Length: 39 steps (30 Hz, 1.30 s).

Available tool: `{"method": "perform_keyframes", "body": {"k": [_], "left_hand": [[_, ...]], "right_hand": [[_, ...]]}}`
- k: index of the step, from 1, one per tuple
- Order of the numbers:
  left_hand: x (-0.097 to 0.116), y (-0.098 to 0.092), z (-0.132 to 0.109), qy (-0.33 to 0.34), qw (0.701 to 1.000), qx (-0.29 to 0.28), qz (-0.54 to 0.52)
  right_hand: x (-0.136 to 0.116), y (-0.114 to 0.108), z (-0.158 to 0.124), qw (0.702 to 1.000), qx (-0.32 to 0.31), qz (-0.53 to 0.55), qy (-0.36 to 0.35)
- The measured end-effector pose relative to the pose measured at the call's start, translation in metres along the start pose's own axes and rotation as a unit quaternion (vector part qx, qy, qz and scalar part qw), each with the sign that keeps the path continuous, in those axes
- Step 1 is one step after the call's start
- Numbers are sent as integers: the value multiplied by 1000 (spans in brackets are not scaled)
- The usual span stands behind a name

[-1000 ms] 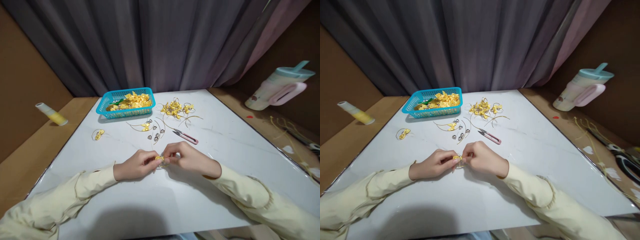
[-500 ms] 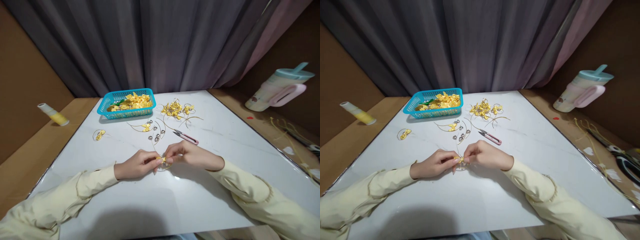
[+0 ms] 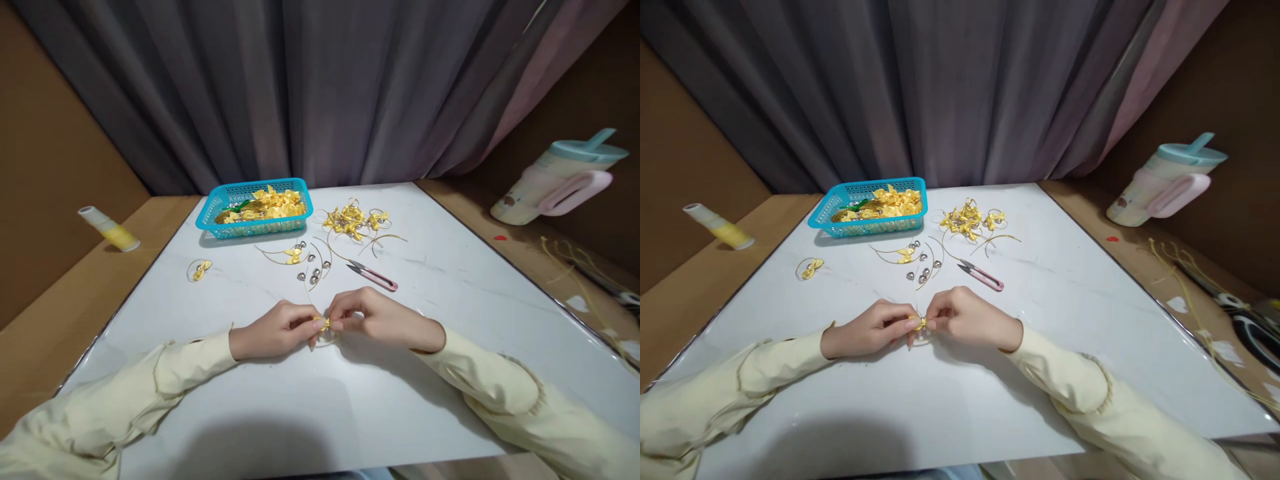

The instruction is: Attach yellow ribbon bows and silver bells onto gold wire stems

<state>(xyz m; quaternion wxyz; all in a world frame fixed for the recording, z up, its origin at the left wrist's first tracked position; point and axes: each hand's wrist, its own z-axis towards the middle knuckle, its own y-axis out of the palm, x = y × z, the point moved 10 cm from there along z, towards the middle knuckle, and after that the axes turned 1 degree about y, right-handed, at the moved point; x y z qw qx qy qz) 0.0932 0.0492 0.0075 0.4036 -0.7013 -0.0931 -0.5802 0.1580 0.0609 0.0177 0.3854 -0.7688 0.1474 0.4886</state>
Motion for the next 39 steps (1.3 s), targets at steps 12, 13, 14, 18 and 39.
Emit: {"method": "perform_keyframes", "body": {"k": [12, 13, 14, 18, 39], "left_hand": [[-6, -2, -1, -29, 999, 13, -27], [-6, -2, -1, -29, 999, 14, -30], [-5, -2, -1, -27, 999, 16, -32], [-3, -5, -1, -22, 999, 40, -12], [-10, 1, -2, -34, 992, -6, -120]], "right_hand": [[8, 0, 1, 998, 14, 46, 32], [8, 0, 1, 998, 13, 51, 33], [9, 1, 2, 997, 12, 61, 34], [14, 1, 2, 992, 7, 115, 52], [10, 15, 0, 965, -102, 238, 50]]}}
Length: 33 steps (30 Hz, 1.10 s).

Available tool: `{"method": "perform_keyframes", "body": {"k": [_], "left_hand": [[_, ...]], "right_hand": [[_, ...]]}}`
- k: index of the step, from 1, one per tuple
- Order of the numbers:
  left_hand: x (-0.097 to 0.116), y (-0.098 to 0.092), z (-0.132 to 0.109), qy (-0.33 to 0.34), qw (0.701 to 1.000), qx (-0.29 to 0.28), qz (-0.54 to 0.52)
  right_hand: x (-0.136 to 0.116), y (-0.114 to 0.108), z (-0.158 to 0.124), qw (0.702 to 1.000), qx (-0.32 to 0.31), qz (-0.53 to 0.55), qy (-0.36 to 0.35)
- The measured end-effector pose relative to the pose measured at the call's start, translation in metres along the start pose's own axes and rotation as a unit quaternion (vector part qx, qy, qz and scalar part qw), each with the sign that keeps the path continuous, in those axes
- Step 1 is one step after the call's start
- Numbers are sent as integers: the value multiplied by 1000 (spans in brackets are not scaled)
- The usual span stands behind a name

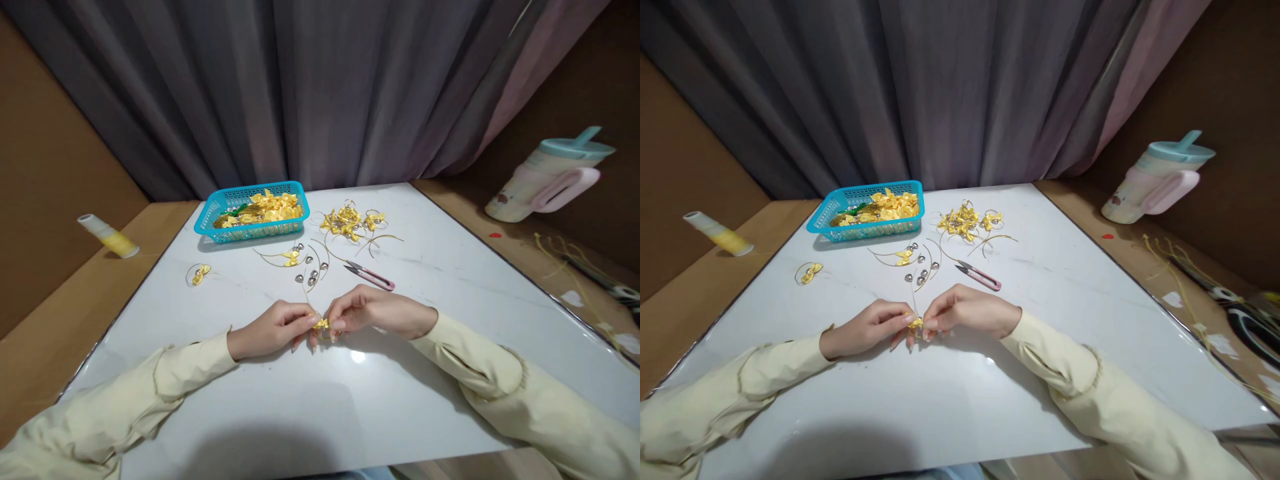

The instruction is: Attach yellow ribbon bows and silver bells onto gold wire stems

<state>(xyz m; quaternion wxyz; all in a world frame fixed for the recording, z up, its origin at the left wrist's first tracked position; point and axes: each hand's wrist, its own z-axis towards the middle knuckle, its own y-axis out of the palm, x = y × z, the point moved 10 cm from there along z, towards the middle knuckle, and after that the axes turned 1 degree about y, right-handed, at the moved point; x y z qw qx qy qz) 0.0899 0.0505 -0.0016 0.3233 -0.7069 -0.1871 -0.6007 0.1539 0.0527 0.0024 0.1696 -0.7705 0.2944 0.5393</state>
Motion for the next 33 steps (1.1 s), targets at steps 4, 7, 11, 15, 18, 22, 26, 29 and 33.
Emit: {"method": "perform_keyframes", "body": {"k": [4, 7, 11, 15, 18, 22, 26, 29, 33], "left_hand": [[1, -2, -2, 18, 999, 11, 29], [2, -3, -2, 23, 998, 14, 49], [1, -5, -3, 15, 999, 22, 42], [3, -3, -2, 16, 999, 19, 34], [8, -2, -2, 28, 997, 16, 69], [14, -5, -2, 50, 985, 48, 155], [10, -5, -2, 37, 987, 42, 153], [3, -9, -1, 3, 993, 42, 112], [-8, -18, -1, -65, 993, 50, 88]], "right_hand": [[5, -3, 2, 999, 19, 29, 12], [7, -3, 3, 999, 27, 38, 18], [6, -5, 3, 998, 46, 29, 8], [3, -8, 2, 997, 71, 10, -2], [2, -10, 2, 996, 88, -8, -2], [3, -11, 2, 994, 100, -51, -4], [-2, -13, 2, 987, 112, -111, -22], [-12, -16, -1, 974, 129, -178, -51], [-21, -20, -4, 966, 134, -208, -74]]}}
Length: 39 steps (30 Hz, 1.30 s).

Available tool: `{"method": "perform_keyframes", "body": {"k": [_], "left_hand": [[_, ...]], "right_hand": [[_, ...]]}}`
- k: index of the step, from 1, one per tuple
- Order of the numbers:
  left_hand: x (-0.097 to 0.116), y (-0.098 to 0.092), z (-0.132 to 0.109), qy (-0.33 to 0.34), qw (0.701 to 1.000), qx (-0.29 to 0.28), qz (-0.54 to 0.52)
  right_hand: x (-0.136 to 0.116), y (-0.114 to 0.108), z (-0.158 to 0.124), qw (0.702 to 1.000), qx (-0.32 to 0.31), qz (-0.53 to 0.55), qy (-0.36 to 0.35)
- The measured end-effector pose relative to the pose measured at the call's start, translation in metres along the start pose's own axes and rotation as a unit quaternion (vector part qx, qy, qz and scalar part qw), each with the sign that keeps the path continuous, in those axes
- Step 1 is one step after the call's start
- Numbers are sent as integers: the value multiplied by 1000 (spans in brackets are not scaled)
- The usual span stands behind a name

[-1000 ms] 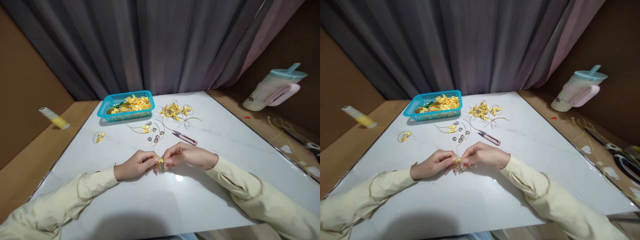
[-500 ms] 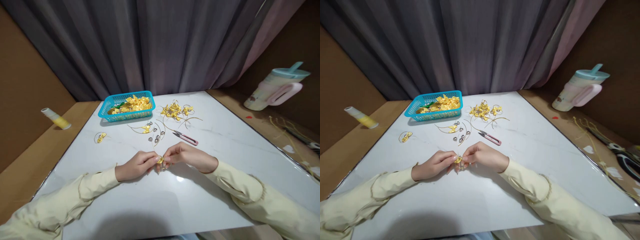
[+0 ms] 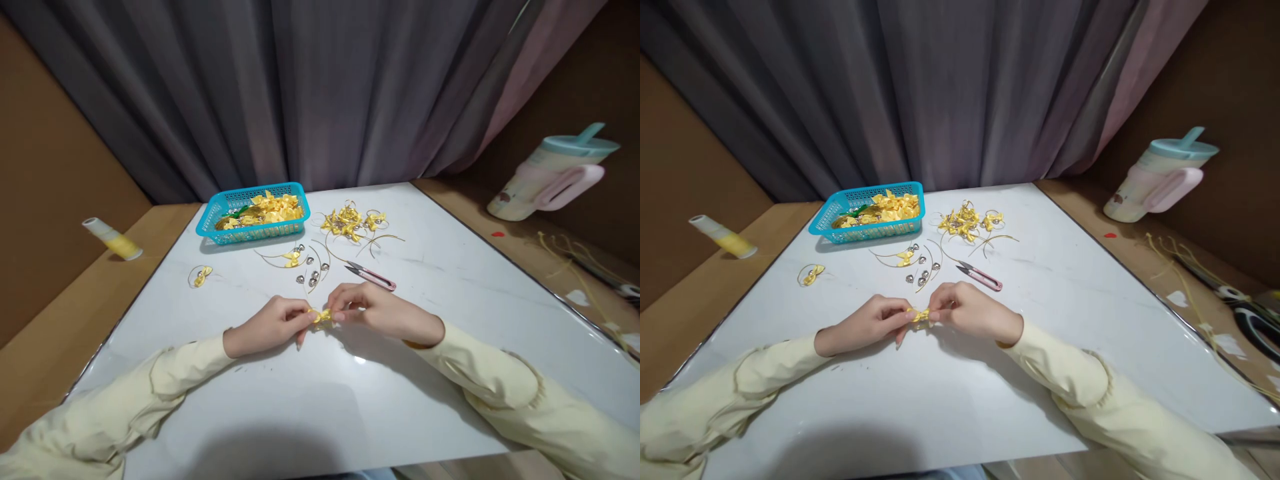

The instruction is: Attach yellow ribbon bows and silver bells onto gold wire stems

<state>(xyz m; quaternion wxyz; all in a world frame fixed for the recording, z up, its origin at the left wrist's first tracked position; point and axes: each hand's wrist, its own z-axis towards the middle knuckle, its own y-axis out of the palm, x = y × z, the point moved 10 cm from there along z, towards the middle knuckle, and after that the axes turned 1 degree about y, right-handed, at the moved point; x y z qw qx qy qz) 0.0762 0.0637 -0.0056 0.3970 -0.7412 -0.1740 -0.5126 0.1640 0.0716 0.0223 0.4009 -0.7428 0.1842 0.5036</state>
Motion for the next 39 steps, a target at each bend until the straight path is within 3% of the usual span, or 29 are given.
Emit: {"method": "perform_keyframes", "body": {"k": [4, 8, 11, 14, 17, 19, 21, 23, 25, 34, 39], "left_hand": [[-11, -1, 1, -68, 994, -18, -84], [-14, -2, 3, -96, 979, -28, -176], [-17, -3, 2, -119, 980, -36, -157], [-18, -4, -2, -141, 984, -47, -94], [-7, -22, -6, -108, 993, 19, 39], [15, -40, -12, -40, 980, 115, 158], [43, -40, -20, 56, 960, 149, 232], [61, -24, -26, 133, 956, 109, 236], [65, -11, -30, 149, 963, 71, 214], [49, 7, -28, 63, 998, -14, 24], [51, 8, -30, 68, 996, -23, 48]], "right_hand": [[5, -1, 2, 1000, -8, 4, 11], [14, 10, 0, 994, -65, 73, 49], [13, 19, -4, 982, -115, 133, 67], [8, 21, -6, 978, -126, 154, 64], [6, 21, -6, 976, -124, 164, 65], [6, 22, -6, 975, -126, 170, 62], [5, 24, -7, 973, -132, 180, 56], [3, 28, -8, 969, -141, 198, 48], [1, 31, -9, 964, -151, 215, 42], [1, 43, -12, 951, -192, 235, 54], [4, 50, -14, 943, -221, 242, 62]]}}
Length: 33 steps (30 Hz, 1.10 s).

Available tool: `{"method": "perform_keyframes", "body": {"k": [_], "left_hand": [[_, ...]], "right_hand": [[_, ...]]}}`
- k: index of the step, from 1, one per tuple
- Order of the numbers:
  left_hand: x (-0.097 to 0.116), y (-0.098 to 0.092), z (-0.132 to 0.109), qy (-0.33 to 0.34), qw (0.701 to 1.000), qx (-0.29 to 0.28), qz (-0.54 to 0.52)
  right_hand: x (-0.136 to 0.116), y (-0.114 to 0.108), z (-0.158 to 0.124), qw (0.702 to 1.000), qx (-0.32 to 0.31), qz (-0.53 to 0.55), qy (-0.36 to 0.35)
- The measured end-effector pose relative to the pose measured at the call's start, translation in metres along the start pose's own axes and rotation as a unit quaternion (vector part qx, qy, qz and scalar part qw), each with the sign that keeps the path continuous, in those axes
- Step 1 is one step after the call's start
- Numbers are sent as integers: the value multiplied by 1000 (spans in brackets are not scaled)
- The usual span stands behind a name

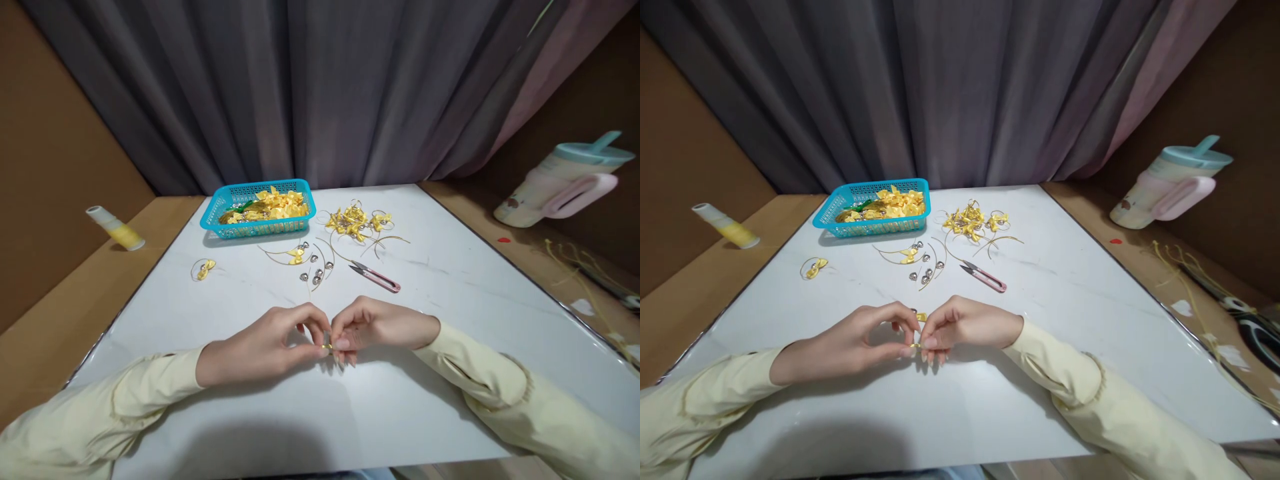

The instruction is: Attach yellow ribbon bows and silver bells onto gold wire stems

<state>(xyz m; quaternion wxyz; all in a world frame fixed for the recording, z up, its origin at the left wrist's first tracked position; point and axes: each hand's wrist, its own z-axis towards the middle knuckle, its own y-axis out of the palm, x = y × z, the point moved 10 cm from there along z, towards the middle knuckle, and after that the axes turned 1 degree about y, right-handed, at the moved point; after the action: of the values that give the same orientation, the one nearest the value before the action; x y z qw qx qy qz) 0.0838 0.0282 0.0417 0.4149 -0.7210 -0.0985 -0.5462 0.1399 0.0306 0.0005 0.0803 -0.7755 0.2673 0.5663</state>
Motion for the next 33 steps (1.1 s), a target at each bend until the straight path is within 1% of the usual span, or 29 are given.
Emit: {"method": "perform_keyframes", "body": {"k": [3, 6, 8, 11, 15, 18, 21, 28, 33], "left_hand": [[-4, 3, 0, -19, 1000, -18, 14], [-9, 8, 1, -42, 998, -42, 10], [-11, 9, 1, -50, 998, -48, -1], [-15, 12, 2, -66, 996, -55, -34], [-23, 20, 3, -87, 988, -79, -99], [-25, 25, 3, -93, 984, -92, -124], [-25, 25, 3, -91, 983, -100, -122], [-24, 27, 1, -82, 986, -124, -76], [-25, 28, 0, -76, 986, -137, -65]], "right_hand": [[2, 3, 1, 1000, -14, 8, 3], [3, 3, 1, 1000, -11, 11, 6], [3, 4, 1, 1000, -12, 10, 7], [2, 5, 2, 1000, -17, 4, 5], [2, 9, 4, 1000, -26, -6, -1], [3, 10, 5, 999, -26, -23, -1], [3, 9, 4, 999, -25, -43, -5], [0, 14, 1, 996, -58, -72, -19], [0, 15, 2, 995, -54, -87, -11]]}}
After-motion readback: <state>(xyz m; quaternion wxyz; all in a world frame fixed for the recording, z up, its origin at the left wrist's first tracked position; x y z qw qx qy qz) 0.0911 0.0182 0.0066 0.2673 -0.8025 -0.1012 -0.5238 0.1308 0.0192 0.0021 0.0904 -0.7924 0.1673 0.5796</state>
